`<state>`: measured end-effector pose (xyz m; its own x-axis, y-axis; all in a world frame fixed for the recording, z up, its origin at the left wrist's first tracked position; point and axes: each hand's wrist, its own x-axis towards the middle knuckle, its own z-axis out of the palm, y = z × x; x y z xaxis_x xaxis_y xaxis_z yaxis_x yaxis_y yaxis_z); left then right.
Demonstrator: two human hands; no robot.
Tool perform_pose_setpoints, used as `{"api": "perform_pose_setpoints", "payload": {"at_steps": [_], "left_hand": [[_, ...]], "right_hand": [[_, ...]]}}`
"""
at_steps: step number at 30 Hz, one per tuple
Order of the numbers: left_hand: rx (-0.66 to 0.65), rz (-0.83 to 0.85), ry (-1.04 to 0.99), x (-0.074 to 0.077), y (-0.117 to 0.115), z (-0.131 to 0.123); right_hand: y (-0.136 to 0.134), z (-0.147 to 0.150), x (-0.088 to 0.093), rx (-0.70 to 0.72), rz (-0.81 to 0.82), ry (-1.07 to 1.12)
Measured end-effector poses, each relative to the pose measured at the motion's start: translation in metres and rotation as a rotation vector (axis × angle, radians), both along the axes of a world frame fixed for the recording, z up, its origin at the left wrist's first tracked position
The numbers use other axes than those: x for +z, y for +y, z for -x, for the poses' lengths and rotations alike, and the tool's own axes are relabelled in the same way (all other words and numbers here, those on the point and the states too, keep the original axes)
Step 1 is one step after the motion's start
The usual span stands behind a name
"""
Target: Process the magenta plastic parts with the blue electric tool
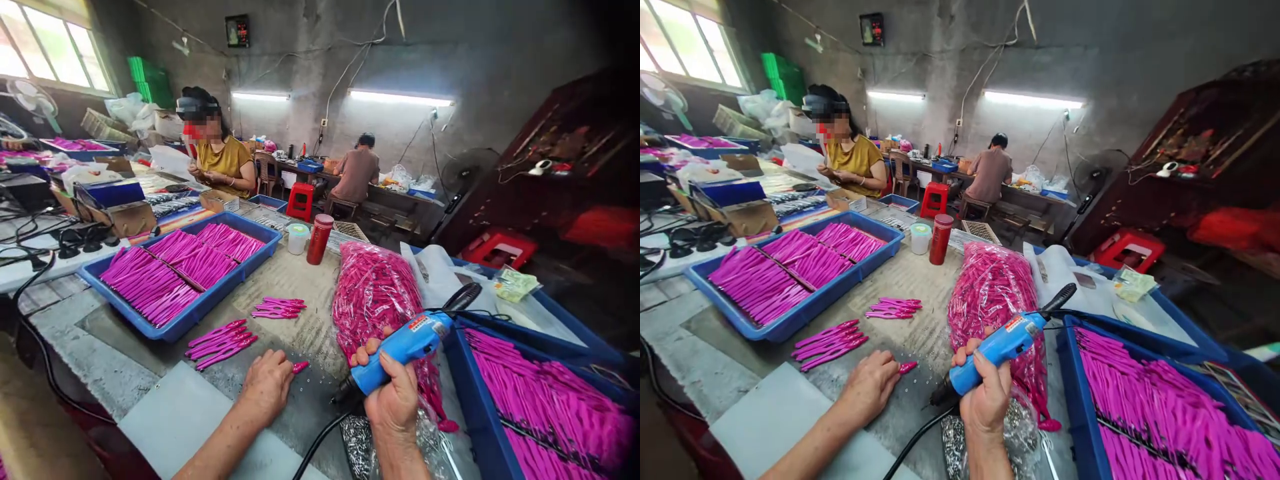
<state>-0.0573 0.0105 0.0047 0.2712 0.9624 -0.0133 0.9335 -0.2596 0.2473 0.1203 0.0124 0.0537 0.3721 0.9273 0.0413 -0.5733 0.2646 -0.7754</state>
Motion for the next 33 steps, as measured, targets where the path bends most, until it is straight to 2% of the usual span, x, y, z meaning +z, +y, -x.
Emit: {"api": "perform_pose_setpoints", "payload": {"at_steps": [5, 14, 33], "left_hand": [[-0.004, 0.051, -0.042, 0.004, -0.001, 0.000], [-0.009, 0.035, -0.094, -0.001, -0.001, -0.001], [-0.005, 0.037, -0.113, -0.003, -0.001, 0.000]], "right_hand": [[0.008, 0.025, 0.011, -0.007, -0.096, -0.140], [0.036, 0.061, 0.001, -0.017, -0.145, -0.303], [0.047, 0.068, -0.005, -0.031, -0.149, -0.363]]}}
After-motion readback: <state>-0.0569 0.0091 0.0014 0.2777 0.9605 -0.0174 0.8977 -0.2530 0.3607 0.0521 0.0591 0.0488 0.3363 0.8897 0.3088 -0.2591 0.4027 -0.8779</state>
